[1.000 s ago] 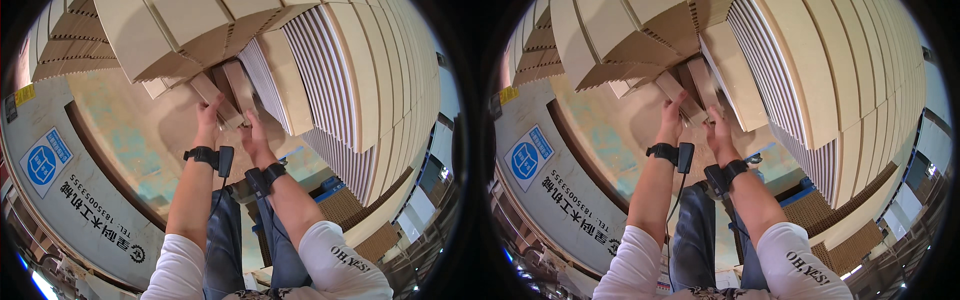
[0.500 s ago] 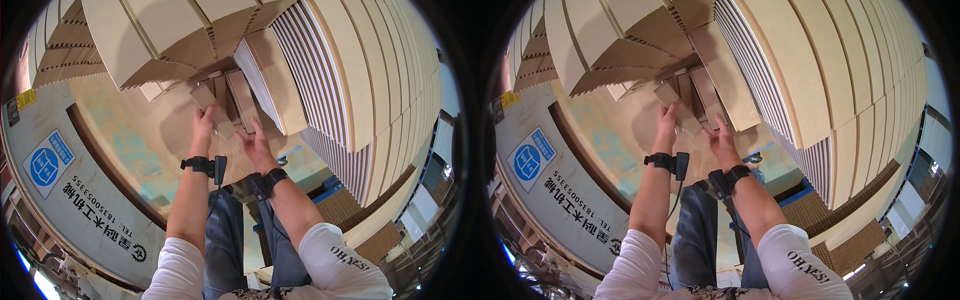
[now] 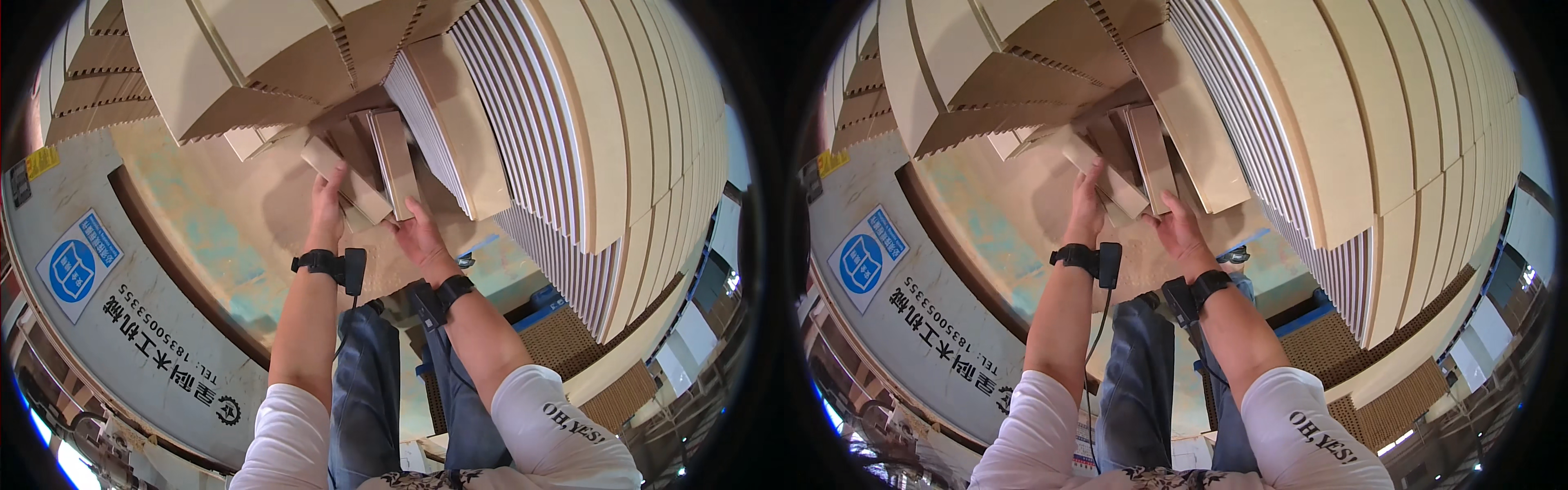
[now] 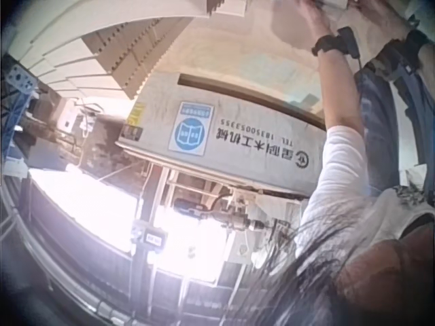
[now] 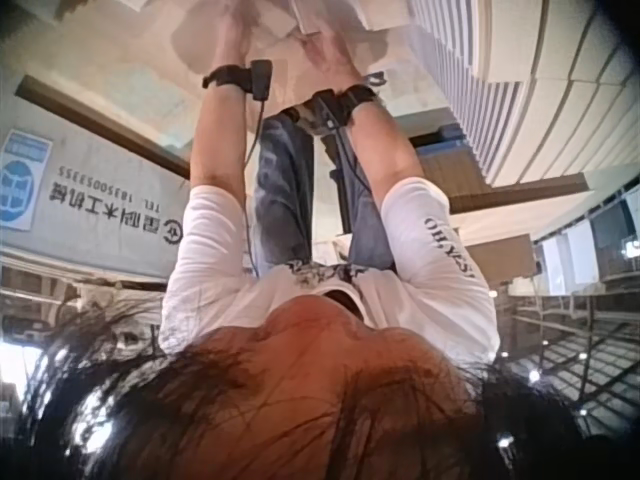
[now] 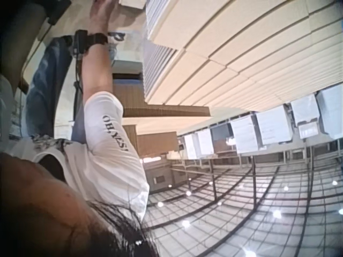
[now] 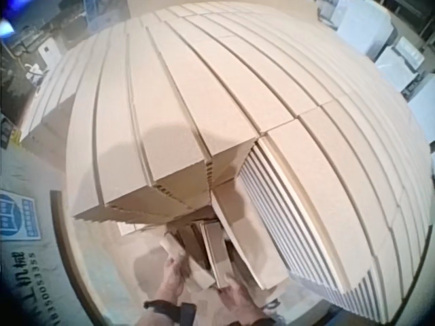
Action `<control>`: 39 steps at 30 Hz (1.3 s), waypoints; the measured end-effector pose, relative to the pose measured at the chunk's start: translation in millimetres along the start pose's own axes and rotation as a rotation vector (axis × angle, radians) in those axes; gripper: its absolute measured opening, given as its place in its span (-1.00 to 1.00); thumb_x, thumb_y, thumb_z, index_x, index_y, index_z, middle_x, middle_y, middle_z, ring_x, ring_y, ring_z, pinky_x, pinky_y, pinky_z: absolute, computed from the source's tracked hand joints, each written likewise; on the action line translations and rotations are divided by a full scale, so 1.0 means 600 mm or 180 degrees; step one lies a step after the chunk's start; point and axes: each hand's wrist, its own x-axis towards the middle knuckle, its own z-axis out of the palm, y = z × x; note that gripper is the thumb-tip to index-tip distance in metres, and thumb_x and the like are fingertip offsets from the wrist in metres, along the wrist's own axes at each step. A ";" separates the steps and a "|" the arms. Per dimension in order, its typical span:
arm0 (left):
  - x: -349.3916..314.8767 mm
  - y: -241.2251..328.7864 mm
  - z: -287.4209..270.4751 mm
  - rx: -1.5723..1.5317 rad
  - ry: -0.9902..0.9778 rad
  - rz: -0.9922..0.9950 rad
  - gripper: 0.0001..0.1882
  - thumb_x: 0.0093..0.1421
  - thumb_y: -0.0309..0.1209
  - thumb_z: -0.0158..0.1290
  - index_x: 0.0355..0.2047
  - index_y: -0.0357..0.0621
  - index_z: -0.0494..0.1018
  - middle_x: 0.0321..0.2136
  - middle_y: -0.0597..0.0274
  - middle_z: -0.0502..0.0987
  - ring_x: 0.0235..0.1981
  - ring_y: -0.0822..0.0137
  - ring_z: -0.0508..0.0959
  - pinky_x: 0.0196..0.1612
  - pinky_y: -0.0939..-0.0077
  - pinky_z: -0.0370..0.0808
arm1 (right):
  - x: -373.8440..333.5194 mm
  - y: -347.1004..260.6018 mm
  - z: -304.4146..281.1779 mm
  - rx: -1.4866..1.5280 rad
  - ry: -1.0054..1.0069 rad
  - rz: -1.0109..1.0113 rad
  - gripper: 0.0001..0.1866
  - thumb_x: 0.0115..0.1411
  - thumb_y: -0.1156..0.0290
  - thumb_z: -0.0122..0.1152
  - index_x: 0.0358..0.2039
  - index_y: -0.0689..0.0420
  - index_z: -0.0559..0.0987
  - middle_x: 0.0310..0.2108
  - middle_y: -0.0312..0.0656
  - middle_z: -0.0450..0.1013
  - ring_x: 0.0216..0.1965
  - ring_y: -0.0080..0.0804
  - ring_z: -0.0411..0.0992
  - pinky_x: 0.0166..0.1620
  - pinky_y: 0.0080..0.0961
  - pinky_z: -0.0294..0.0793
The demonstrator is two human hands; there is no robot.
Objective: The worker uses industrial woodworking machinery to process, stack, and move wooden furniture components.
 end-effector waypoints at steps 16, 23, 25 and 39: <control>-0.035 0.025 0.014 0.0113 -0.0411 -0.0779 -0.37 0.03 -0.20 0.14 0.03 -0.23 0.18 -0.07 0.07 0.36 -0.06 0.24 0.38 -0.04 0.33 0.38 | -0.028 -0.014 0.071 -0.2040 0.0286 -0.0151 -0.39 -0.05 0.39 0.23 -0.01 0.25 0.19 -0.17 -0.10 0.36 -0.11 -0.37 0.34 -0.10 -0.46 0.35; -0.184 -0.004 -0.063 -0.0388 -0.0291 -0.0560 -0.44 0.13 -0.19 -0.02 0.05 -0.28 0.18 -0.05 0.07 0.37 -0.04 0.17 0.40 0.06 0.28 0.32 | -0.172 0.007 0.112 -0.3891 0.0071 -0.0664 -0.33 -0.13 0.31 0.30 -0.04 0.24 0.19 -0.17 -0.13 0.34 -0.11 -0.37 0.33 -0.05 -0.48 0.31; -0.240 0.017 -0.058 -0.0639 -0.0493 -0.0469 -0.34 0.06 -0.12 0.05 0.07 -0.26 0.15 -0.03 0.08 0.34 -0.02 0.14 0.39 0.05 0.25 0.34 | -0.230 -0.006 0.137 -0.4080 -0.0017 -0.0803 -0.35 -0.13 0.33 0.30 -0.06 0.23 0.19 -0.19 -0.15 0.34 -0.11 -0.40 0.32 -0.04 -0.50 0.30; -0.282 0.131 0.122 -0.0791 -0.1099 -0.0628 -0.31 -0.02 -0.36 0.16 0.06 -0.31 0.10 -0.09 0.07 0.37 -0.08 0.21 0.41 -0.01 0.34 0.36 | -0.299 -0.171 0.197 -0.1600 0.0290 -0.0617 -0.47 0.04 0.40 0.16 0.01 0.20 0.21 -0.10 -0.19 0.32 -0.08 -0.41 0.31 0.01 -0.38 0.29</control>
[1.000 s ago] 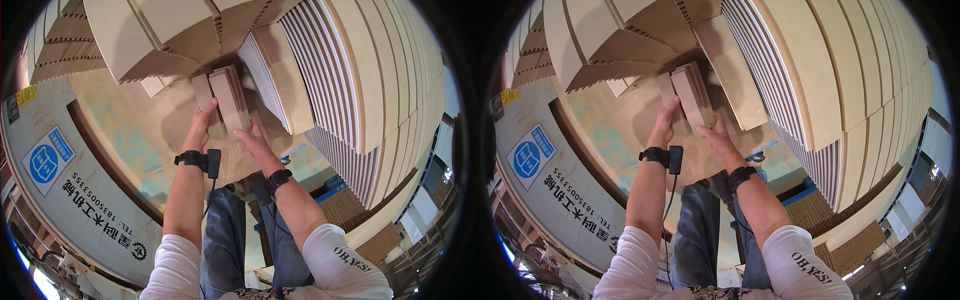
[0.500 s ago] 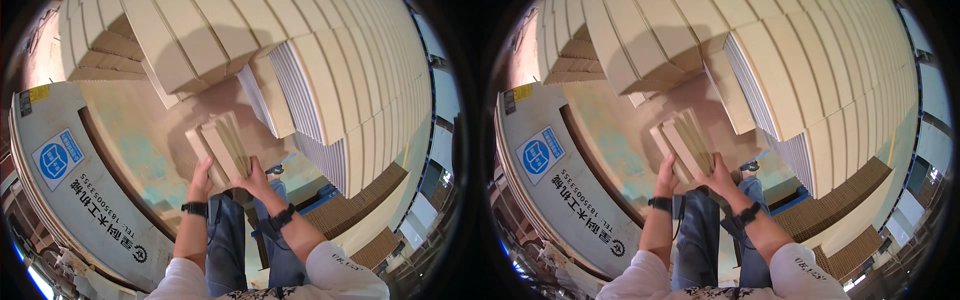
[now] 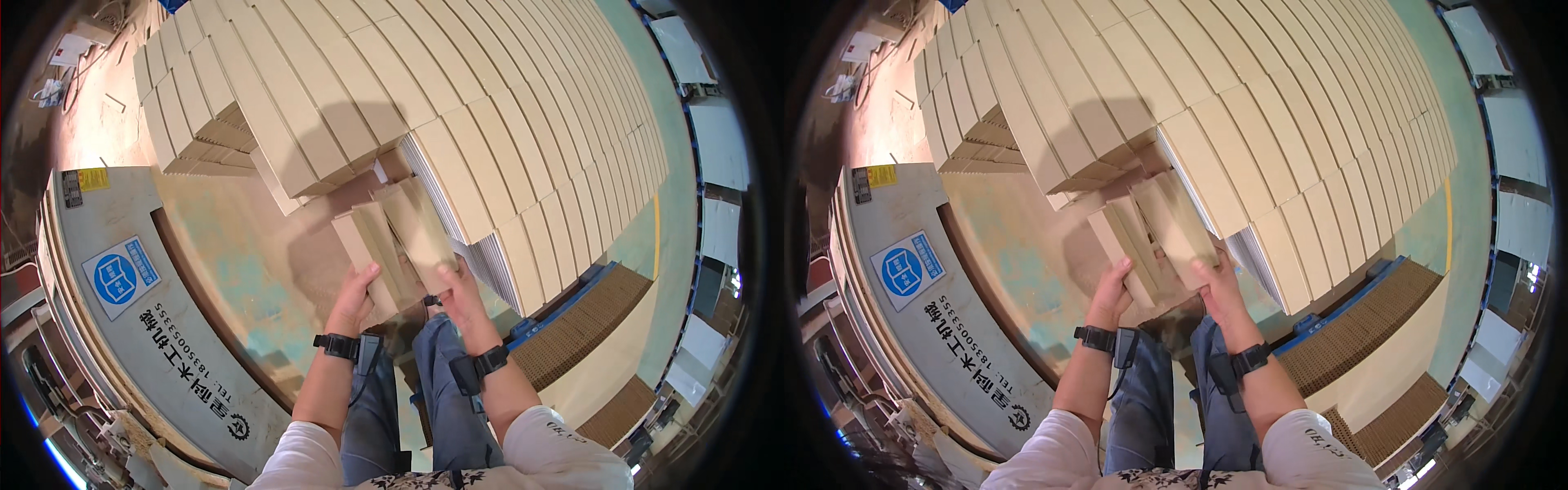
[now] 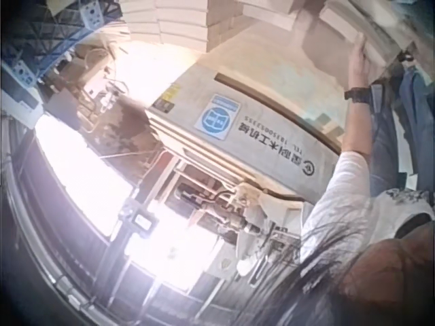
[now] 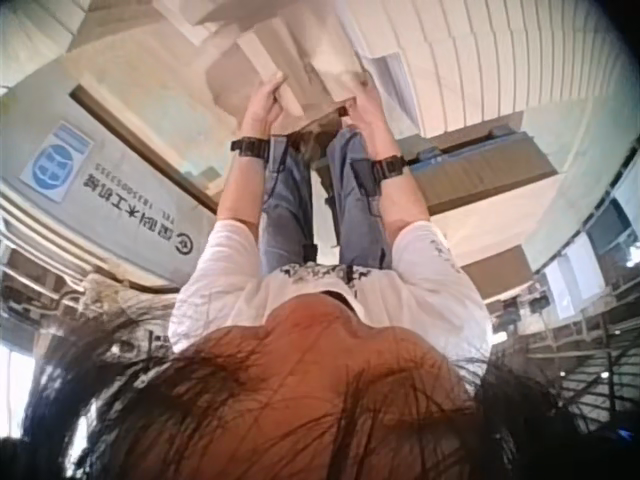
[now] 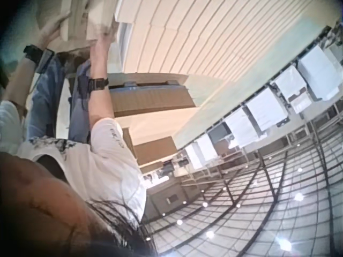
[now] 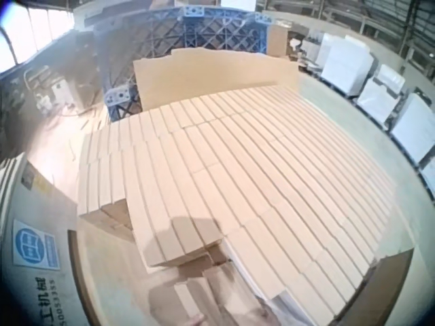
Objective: The worker uses industrial woodworking machinery to process, stack, and move wooden furniture components.
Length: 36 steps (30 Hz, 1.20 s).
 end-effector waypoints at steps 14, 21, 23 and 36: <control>0.036 0.004 0.030 0.0384 0.0193 0.0593 -0.39 -0.01 -0.36 0.13 0.02 -0.26 0.16 -0.11 0.16 0.37 -0.10 0.27 0.40 -0.05 0.39 0.36 | 0.014 0.033 0.043 0.0779 0.0351 -0.0635 -0.57 0.13 0.35 0.11 0.01 0.11 0.28 -0.06 -0.28 0.30 -0.01 -0.45 0.25 0.01 -0.42 0.28; 0.014 0.006 0.018 -0.0060 -0.0129 0.0662 -0.46 0.07 -0.27 0.03 0.01 -0.29 0.22 -0.11 0.13 0.41 -0.12 0.23 0.44 -0.03 0.31 0.38 | 0.015 0.012 0.074 0.0910 0.0840 -0.0128 -0.52 0.23 0.12 -0.08 0.06 0.13 0.23 -0.01 -0.24 0.29 0.00 -0.41 0.27 0.01 -0.34 0.31; 0.019 0.012 0.038 0.0476 0.0114 0.0752 -0.47 0.08 -0.24 0.01 0.00 -0.29 0.23 -0.12 0.12 0.41 -0.12 0.23 0.44 -0.03 0.31 0.38 | 0.019 0.012 0.074 0.0984 0.0756 -0.0020 -0.51 0.23 0.09 -0.11 0.06 0.13 0.23 -0.01 -0.24 0.29 0.00 -0.41 0.27 0.00 -0.35 0.32; 0.088 0.048 -0.002 0.0509 -0.0315 0.0010 -0.45 0.07 -0.11 0.01 -0.04 -0.24 0.27 -0.16 0.13 0.43 -0.15 0.27 0.46 -0.07 0.39 0.42 | 0.027 0.049 0.058 -0.0512 0.0941 -0.0015 -0.38 0.18 -0.05 -0.07 0.03 0.22 0.26 -0.06 -0.13 0.32 -0.09 -0.39 0.34 -0.07 -0.46 0.33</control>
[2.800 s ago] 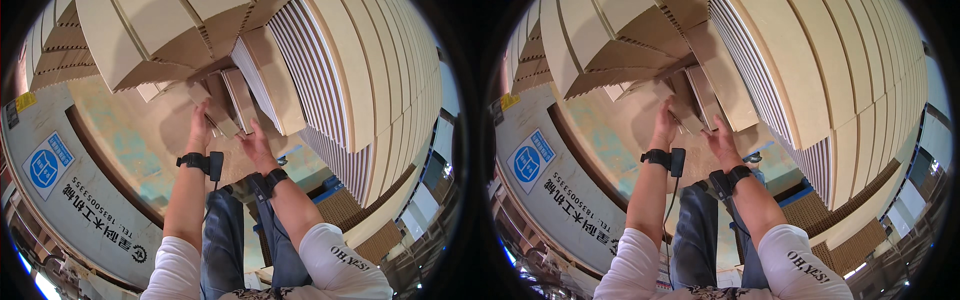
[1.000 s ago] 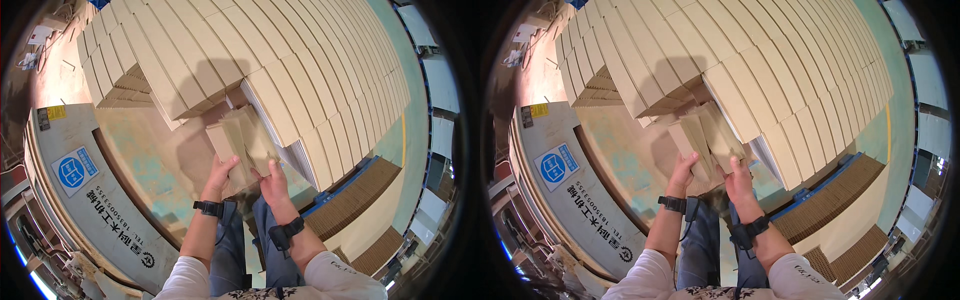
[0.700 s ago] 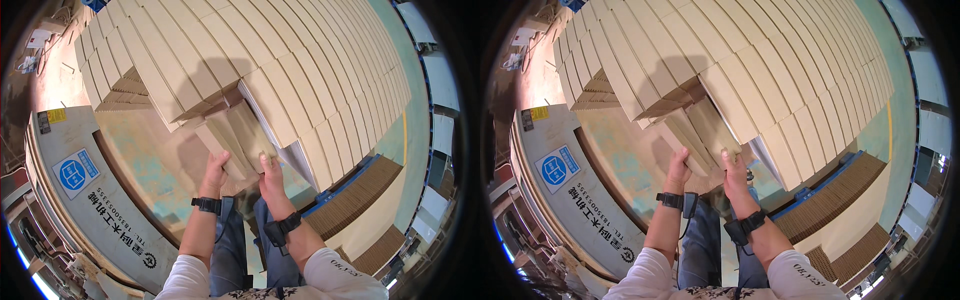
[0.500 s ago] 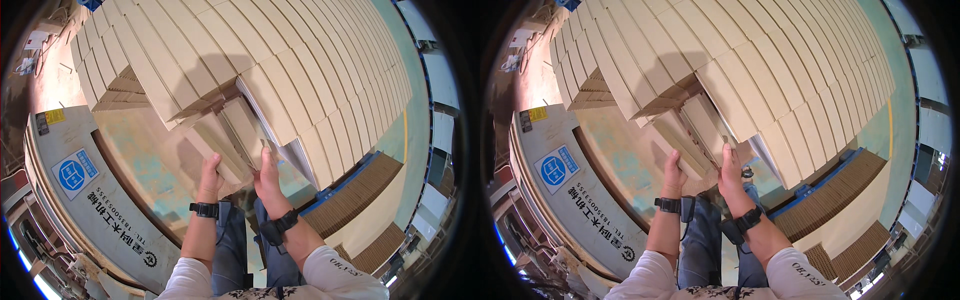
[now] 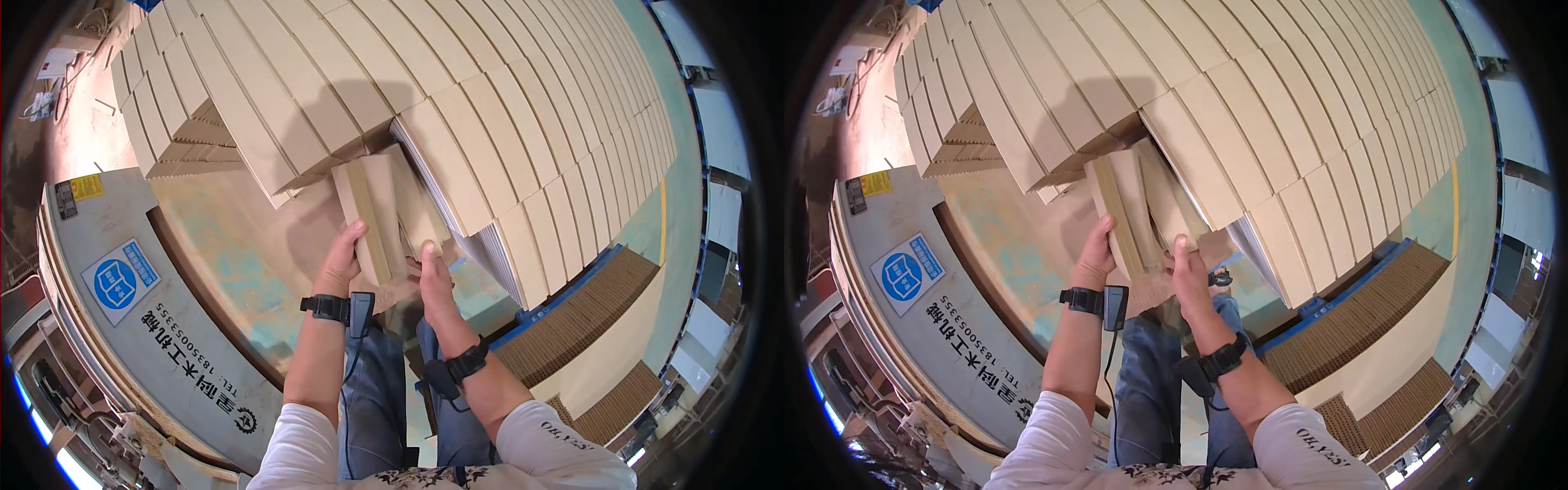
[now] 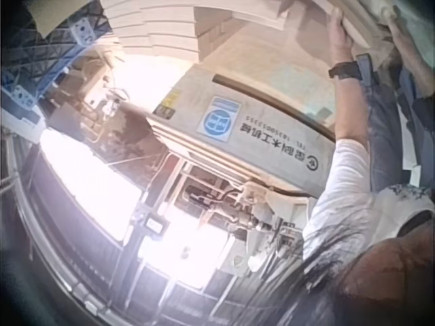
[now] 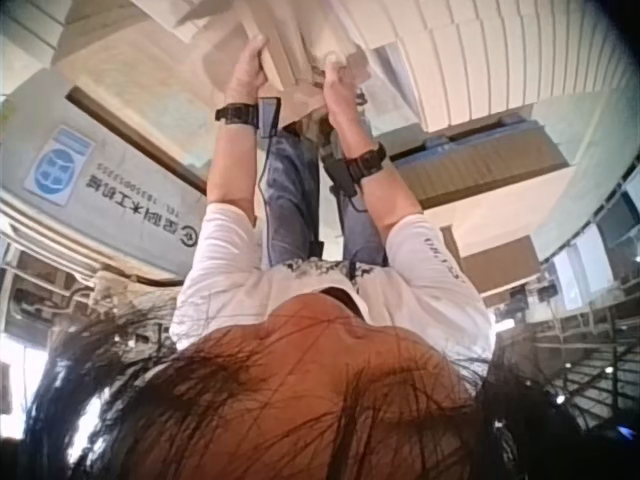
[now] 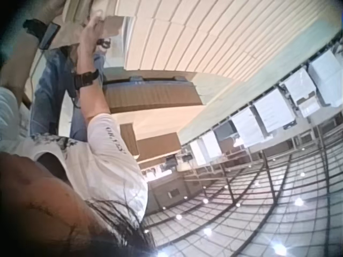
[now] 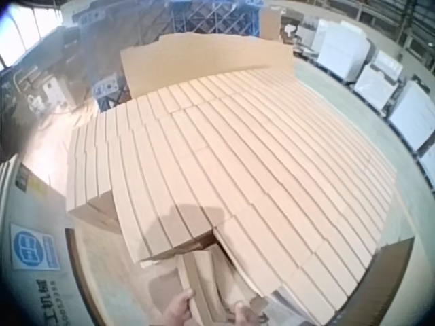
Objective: The worker uses industrial woodworking machinery to process, stack, and move wooden furniture components.
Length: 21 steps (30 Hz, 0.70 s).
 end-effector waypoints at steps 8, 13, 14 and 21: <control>0.001 0.022 0.023 0.0091 0.0251 0.0018 -0.45 0.05 -0.16 0.03 -0.03 -0.27 0.26 -0.17 0.10 0.43 -0.16 0.27 0.46 -0.09 0.41 0.42 | 0.028 -0.025 0.024 -0.0376 -0.0493 0.0663 -0.35 0.15 -0.05 -0.01 0.01 0.29 0.30 -0.10 -0.18 0.33 -0.10 -0.44 0.27 -0.08 -0.51 0.27; -0.006 0.015 0.027 -0.0292 0.0383 0.0143 -0.47 0.06 -0.19 0.02 -0.04 -0.30 0.27 -0.17 0.10 0.42 -0.16 0.27 0.45 -0.09 0.42 0.40 | 0.011 -0.038 0.047 0.0150 -0.0054 0.0333 -0.42 0.12 0.04 0.10 -0.08 0.32 0.38 -0.19 -0.18 0.39 -0.17 -0.44 0.33 -0.10 -0.56 0.28; -0.007 0.015 0.027 -0.0351 0.0454 0.0115 -0.49 0.07 -0.19 0.00 -0.05 -0.29 0.28 -0.18 0.10 0.43 -0.16 0.26 0.45 -0.09 0.42 0.40 | 0.012 -0.040 0.047 0.0142 -0.0044 0.0320 -0.42 0.12 0.04 0.10 -0.08 0.32 0.38 -0.19 -0.18 0.39 -0.17 -0.44 0.33 -0.10 -0.56 0.28; -0.003 0.016 -0.002 -0.0169 0.0328 0.0049 -0.51 0.09 -0.15 -0.02 -0.06 -0.23 0.29 -0.20 0.11 0.45 -0.20 0.25 0.47 -0.10 0.36 0.43 | 0.010 -0.071 0.030 0.0080 -0.0272 -0.0403 -0.52 0.06 0.23 0.20 -0.09 0.28 0.37 -0.17 -0.24 0.37 -0.18 -0.54 0.32 -0.14 -0.57 0.30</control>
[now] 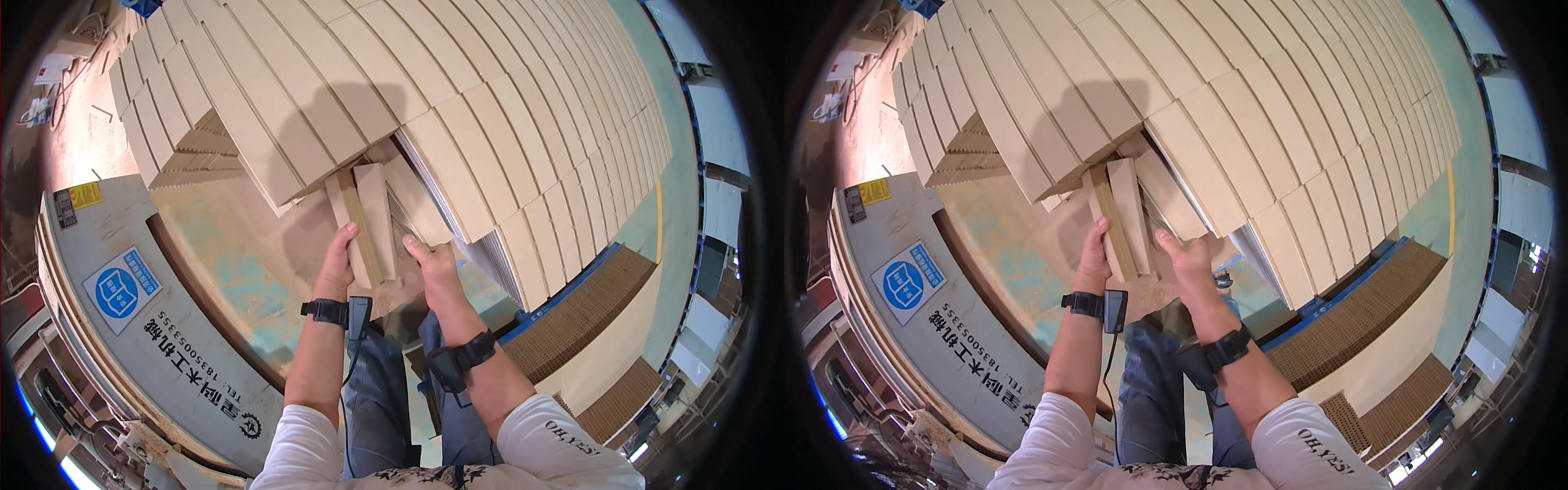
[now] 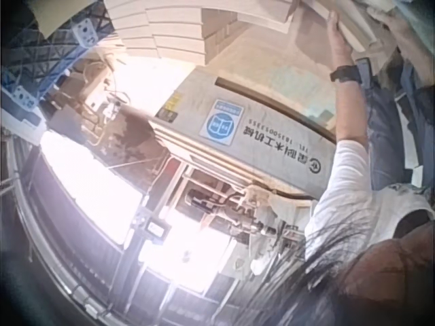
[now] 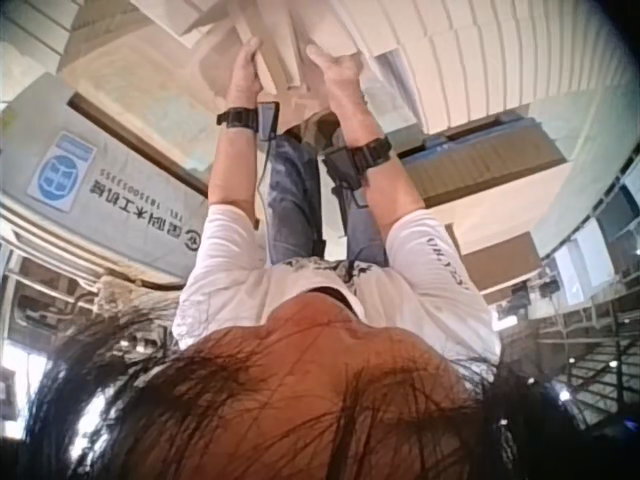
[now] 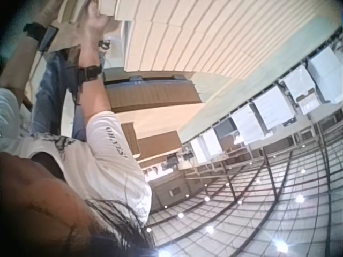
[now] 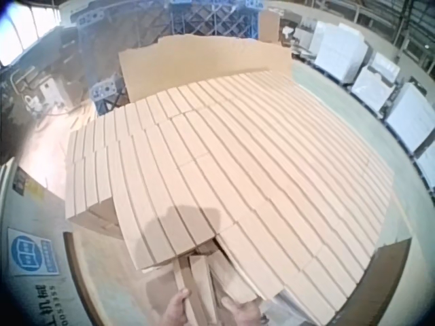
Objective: The worker uses industrial woodworking machinery to process, stack, and move wooden furniture components.
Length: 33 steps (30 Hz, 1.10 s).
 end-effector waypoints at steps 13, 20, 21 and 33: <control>0.001 0.026 0.068 0.0298 -0.0389 -0.0148 -0.63 0.00 -0.31 0.10 -0.22 -0.31 0.43 -0.26 0.20 0.48 -0.27 0.40 0.48 -0.17 0.47 0.43 | -0.001 0.019 -0.038 0.0097 0.0025 0.0575 -0.66 0.20 0.24 -0.07 -0.07 0.13 0.39 -0.18 -0.30 0.38 -0.14 -0.52 0.33 -0.14 -0.48 0.34; -0.025 0.054 0.052 0.0885 -0.0401 -0.0184 -0.58 0.00 -0.27 0.08 -0.18 -0.29 0.41 -0.26 0.12 0.48 -0.24 0.35 0.48 -0.14 0.46 0.43 | 0.038 0.023 -0.054 0.0452 -0.0399 0.0950 -0.74 0.14 0.28 0.02 -0.18 0.07 0.44 -0.30 -0.32 0.38 -0.26 -0.45 0.34 -0.22 -0.33 0.35; -0.046 0.062 0.039 0.1157 -0.0415 -0.0182 -0.63 0.07 -0.24 0.01 -0.18 -0.23 0.43 -0.24 0.16 0.49 -0.22 0.34 0.49 -0.11 0.45 0.42 | 0.031 0.026 -0.043 0.0383 -0.0293 0.0925 -0.79 0.14 0.28 0.02 -0.25 0.06 0.45 -0.35 -0.33 0.38 -0.29 -0.45 0.34 -0.23 -0.30 0.34; -0.099 -0.002 -0.035 0.0277 0.0019 0.0183 -0.42 -0.07 -0.16 0.06 -0.11 -0.33 0.32 -0.25 0.06 0.47 -0.27 0.26 0.51 -0.21 0.39 0.50 | 0.008 0.011 -0.027 0.0657 0.0103 0.0662 -0.66 0.15 0.29 0.06 -0.06 0.08 0.35 -0.12 -0.26 0.34 -0.09 -0.37 0.32 -0.19 -0.34 0.36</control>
